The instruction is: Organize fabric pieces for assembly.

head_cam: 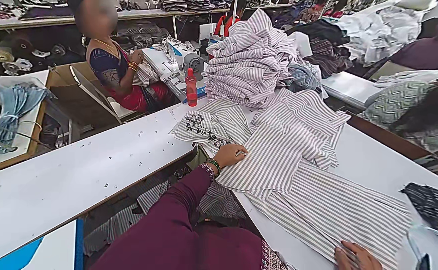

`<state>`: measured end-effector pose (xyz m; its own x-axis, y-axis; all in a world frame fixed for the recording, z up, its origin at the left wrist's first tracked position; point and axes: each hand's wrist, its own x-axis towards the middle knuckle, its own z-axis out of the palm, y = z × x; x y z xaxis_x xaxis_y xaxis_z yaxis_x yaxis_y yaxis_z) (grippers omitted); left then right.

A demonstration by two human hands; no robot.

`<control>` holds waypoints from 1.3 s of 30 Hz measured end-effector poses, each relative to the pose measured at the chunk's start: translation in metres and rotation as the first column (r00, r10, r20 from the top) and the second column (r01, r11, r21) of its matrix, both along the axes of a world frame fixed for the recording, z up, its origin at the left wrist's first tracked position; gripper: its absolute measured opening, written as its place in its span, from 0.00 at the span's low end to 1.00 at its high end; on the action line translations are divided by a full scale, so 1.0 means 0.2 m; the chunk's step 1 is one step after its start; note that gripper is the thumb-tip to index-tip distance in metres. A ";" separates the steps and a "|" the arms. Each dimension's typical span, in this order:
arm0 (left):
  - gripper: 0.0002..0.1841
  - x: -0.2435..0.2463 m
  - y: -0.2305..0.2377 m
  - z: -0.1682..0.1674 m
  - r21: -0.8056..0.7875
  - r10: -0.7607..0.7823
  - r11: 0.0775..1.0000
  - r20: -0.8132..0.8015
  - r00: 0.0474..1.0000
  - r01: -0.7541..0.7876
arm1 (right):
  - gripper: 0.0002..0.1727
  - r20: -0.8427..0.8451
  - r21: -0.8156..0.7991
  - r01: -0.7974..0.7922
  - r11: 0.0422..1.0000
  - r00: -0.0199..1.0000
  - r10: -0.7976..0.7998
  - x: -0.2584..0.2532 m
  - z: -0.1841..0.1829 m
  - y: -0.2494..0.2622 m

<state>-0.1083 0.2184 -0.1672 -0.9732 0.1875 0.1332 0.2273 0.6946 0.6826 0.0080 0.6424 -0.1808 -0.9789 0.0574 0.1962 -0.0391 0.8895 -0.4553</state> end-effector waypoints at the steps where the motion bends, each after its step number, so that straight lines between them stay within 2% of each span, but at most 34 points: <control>1: 0.18 0.00 0.00 0.00 -0.005 0.006 1.000 0.005 1.000 -0.006 | 0.23 0.003 -0.017 -0.007 1.000 1.000 0.007 0.00 0.00 0.00; 10: 0.18 0.00 0.01 0.00 -0.017 0.043 0.999 0.013 0.999 -0.043 | 0.22 0.017 -0.102 -0.036 0.994 0.999 0.038 0.01 0.02 0.02; 39: 0.18 0.00 0.02 0.00 0.013 0.067 0.998 0.005 0.998 -0.068 | 0.20 0.011 -0.163 -0.053 0.985 0.998 0.056 0.01 0.04 0.02</control>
<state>-0.1092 0.2216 -0.1664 -0.9841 0.1196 0.1310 0.1772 0.6991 0.6928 0.0098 0.6467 -0.1723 -0.9842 0.0336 0.1738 -0.0777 0.8005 -0.5943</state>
